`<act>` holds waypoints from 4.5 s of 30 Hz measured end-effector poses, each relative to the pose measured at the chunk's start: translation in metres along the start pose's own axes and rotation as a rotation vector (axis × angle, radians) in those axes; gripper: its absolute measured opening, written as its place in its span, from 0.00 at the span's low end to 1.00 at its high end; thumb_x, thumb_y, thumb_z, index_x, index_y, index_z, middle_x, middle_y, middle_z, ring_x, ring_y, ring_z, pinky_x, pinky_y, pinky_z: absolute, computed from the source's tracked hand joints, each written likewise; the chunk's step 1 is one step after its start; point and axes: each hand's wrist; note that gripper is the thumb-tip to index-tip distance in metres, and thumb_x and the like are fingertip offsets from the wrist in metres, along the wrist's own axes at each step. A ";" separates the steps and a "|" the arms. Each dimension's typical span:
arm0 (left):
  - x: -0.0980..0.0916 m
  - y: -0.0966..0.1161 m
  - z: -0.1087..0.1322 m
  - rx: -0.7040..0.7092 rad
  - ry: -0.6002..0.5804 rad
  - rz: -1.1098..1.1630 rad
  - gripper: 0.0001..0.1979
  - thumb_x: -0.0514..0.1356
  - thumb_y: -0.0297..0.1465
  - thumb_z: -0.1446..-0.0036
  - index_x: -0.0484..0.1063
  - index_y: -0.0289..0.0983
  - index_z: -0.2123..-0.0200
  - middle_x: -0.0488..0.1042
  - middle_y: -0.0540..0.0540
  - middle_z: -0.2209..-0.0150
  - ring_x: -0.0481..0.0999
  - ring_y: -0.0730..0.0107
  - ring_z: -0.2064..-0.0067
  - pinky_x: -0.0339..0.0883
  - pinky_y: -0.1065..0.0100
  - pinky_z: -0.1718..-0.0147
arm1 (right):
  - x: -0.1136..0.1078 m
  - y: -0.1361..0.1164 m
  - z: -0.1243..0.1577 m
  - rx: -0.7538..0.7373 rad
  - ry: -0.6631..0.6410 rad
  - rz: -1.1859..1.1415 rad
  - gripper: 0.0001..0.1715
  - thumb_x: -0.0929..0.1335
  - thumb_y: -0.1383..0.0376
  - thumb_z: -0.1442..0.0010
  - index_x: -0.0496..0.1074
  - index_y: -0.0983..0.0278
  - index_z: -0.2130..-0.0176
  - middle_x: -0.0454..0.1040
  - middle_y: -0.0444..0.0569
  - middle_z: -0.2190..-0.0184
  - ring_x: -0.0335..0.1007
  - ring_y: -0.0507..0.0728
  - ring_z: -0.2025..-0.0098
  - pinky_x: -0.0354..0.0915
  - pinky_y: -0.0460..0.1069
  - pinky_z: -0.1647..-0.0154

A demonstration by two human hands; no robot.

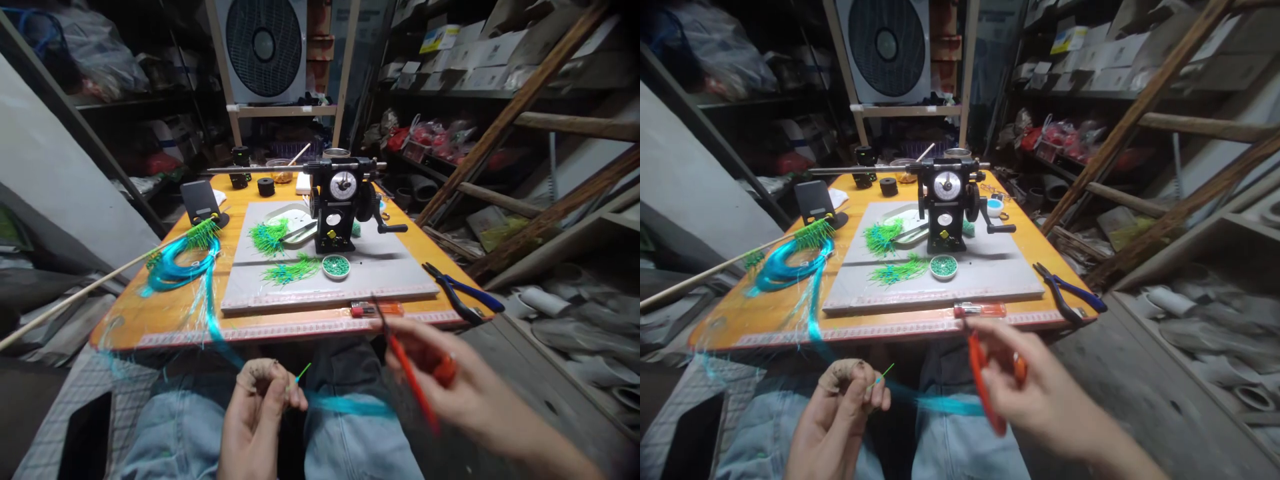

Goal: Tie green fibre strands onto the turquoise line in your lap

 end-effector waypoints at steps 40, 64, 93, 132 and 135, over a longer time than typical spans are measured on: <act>-0.002 0.013 0.025 -0.062 -0.047 0.021 0.13 0.72 0.37 0.49 0.72 0.38 0.69 0.70 0.53 0.74 0.74 0.73 0.71 0.73 0.70 0.68 | 0.051 0.000 0.013 -0.482 0.186 0.385 0.17 0.63 0.58 0.31 0.69 0.63 0.46 0.83 0.53 0.65 0.79 0.58 0.67 0.72 0.49 0.65; -0.001 0.016 0.027 -0.108 -0.058 0.024 0.14 0.73 0.38 0.51 0.73 0.37 0.71 0.70 0.53 0.76 0.73 0.73 0.73 0.72 0.71 0.70 | 0.006 0.013 -0.021 -0.442 0.121 0.881 0.11 0.61 0.64 0.30 0.71 0.64 0.55 0.74 0.57 0.59 0.70 0.63 0.57 0.68 0.55 0.61; -0.012 0.018 0.043 -0.039 -0.236 -0.298 0.11 0.68 0.40 0.44 0.73 0.40 0.69 0.73 0.52 0.73 0.72 0.71 0.71 0.69 0.72 0.67 | 0.120 -0.008 0.031 0.483 -0.124 -1.033 0.36 0.66 0.38 0.46 0.64 0.66 0.82 0.55 0.37 0.86 0.39 0.43 0.84 0.32 0.42 0.86; -0.022 0.010 0.034 0.097 -0.222 -0.444 0.05 0.62 0.35 0.37 0.72 0.40 0.65 0.73 0.52 0.69 0.74 0.73 0.66 0.69 0.75 0.64 | 0.078 -0.035 0.023 -0.877 0.146 0.700 0.20 0.58 0.72 0.29 0.78 0.71 0.60 0.74 0.54 0.71 0.67 0.54 0.72 0.63 0.46 0.77; -0.027 0.013 0.032 0.240 -0.109 -0.425 0.05 0.64 0.35 0.39 0.74 0.40 0.64 0.74 0.49 0.62 0.74 0.70 0.59 0.68 0.74 0.58 | 0.081 -0.022 0.027 -0.601 0.227 0.298 0.11 0.67 0.70 0.34 0.81 0.65 0.59 0.73 0.51 0.68 0.67 0.51 0.72 0.65 0.44 0.76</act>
Point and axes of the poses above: each hand's wrist, its own z-axis away from the middle knuckle, its own x-axis out of the palm, y = z × x
